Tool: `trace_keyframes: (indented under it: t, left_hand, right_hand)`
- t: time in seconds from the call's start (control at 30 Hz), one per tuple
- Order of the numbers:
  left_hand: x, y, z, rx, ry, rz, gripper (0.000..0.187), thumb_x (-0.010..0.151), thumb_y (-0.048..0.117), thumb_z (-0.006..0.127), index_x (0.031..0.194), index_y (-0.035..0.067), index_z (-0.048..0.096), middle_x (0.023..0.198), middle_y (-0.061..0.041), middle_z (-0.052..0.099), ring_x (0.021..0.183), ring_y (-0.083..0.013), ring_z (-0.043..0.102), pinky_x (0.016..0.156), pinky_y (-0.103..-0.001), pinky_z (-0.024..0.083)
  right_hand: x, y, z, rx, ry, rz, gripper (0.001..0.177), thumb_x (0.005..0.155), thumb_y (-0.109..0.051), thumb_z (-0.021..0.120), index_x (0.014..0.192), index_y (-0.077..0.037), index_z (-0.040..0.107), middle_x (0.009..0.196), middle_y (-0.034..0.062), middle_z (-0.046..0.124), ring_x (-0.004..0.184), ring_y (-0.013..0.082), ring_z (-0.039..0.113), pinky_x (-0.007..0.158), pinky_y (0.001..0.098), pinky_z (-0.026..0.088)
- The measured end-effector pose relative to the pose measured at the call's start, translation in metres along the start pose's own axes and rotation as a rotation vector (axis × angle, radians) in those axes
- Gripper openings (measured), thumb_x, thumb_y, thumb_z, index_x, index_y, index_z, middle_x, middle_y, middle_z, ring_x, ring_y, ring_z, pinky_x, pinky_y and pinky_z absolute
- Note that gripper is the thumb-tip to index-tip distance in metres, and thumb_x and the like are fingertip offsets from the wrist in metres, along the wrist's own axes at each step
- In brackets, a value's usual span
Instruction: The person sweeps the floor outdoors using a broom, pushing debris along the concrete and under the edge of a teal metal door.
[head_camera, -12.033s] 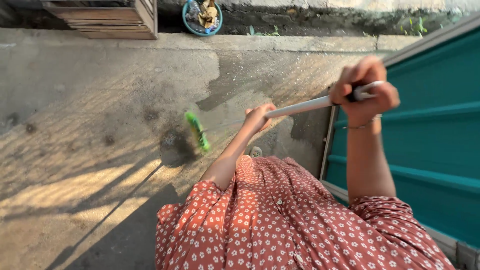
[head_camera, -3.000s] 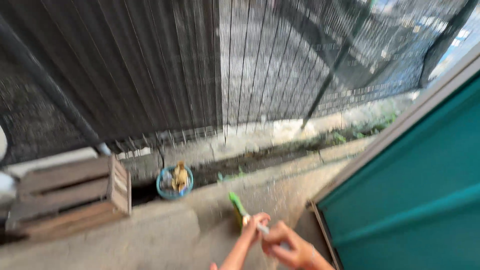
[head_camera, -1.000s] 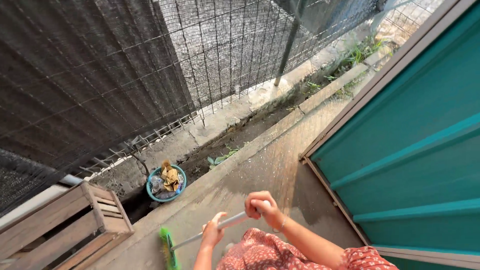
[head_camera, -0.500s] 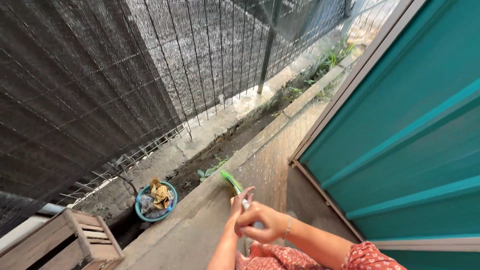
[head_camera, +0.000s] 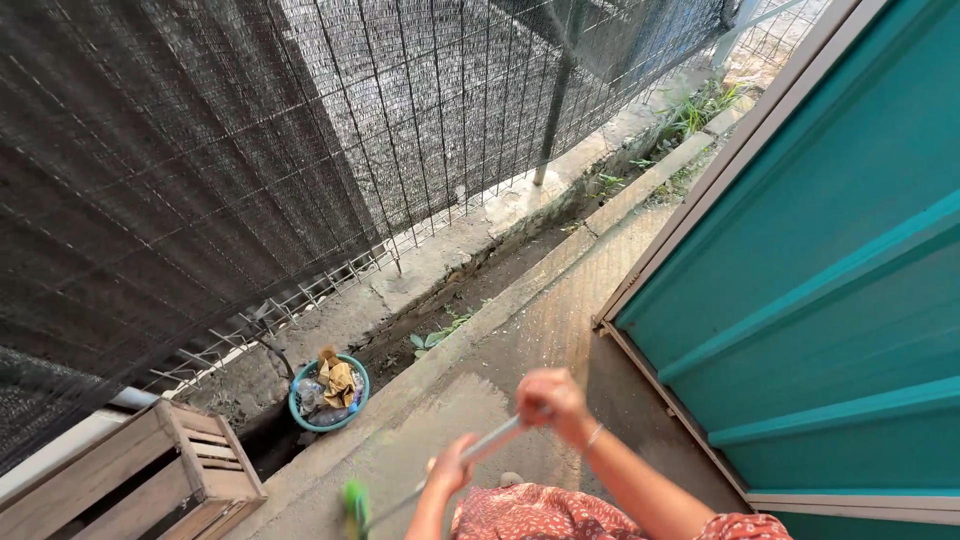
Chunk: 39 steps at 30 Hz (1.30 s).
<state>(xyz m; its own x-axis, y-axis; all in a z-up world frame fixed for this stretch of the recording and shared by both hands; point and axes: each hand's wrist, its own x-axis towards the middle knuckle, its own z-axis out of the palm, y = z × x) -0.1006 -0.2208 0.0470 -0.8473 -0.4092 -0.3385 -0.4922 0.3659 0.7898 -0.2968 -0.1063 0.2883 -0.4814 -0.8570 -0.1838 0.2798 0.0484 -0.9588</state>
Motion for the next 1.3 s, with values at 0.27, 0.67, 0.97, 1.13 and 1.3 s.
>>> trace_keyframes:
  t: [0.27,0.67,0.97,1.13,1.3]
  left_hand:
    - [0.019,0.009,0.019,-0.024,-0.045,-0.069,0.048,0.082,0.01,0.065,0.125,0.033,0.066,0.102,-0.006,0.077,0.101,-0.0244,0.073,0.095,-0.038,0.05]
    - [0.105,0.105,0.035,-0.349,0.221,0.129,0.037,0.088,0.014,0.068,0.122,0.029,0.068,0.075,-0.006,0.069,0.074,-0.025,0.067,0.087,-0.04,0.043]
    - [0.058,0.071,-0.014,-0.079,0.175,0.065,0.041,0.083,0.014,0.069,0.119,0.032,0.067,0.07,-0.003,0.07,0.073,-0.0238,0.071,0.083,-0.04,0.043]
    - [0.017,-0.031,-0.02,0.005,0.08,-0.24,0.037,0.081,0.013,0.07,0.112,0.033,0.067,0.093,0.001,0.077,0.096,-0.0211,0.074,0.092,-0.041,0.043]
    - [0.008,-0.046,-0.014,-0.005,0.129,-0.291,0.033,0.084,0.012,0.065,0.108,0.035,0.071,0.092,0.002,0.079,0.097,-0.0223,0.073,0.093,-0.043,0.043]
  right_hand:
    - [-0.008,-0.012,0.0,-0.05,-0.191,-0.063,0.032,0.095,-0.019,0.056,0.074,0.003,0.064,0.055,0.0055,0.053,0.048,0.0123,0.047,0.051,0.0303,0.038]
    - [-0.018,-0.119,0.067,-0.541,-0.718,-0.339,0.031,0.102,-0.023,0.059,0.081,-0.002,0.066,0.068,0.0087,0.061,0.063,0.0278,0.063,0.062,0.0379,0.047]
    - [0.021,-0.112,0.0,-0.027,-0.26,-0.227,0.037,0.097,-0.023,0.057,0.069,0.002,0.061,0.055,0.0046,0.053,0.048,0.0128,0.046,0.049,0.03,0.036]
    - [0.057,0.0,0.018,-0.026,-0.188,0.041,0.036,0.094,-0.023,0.055,0.069,0.002,0.062,0.058,0.0075,0.057,0.05,0.0136,0.049,0.048,0.0308,0.038]
    - [0.051,0.045,0.016,0.01,-0.28,0.001,0.038,0.097,-0.023,0.057,0.068,0.002,0.061,0.059,0.0075,0.056,0.052,0.0136,0.049,0.05,0.0303,0.037]
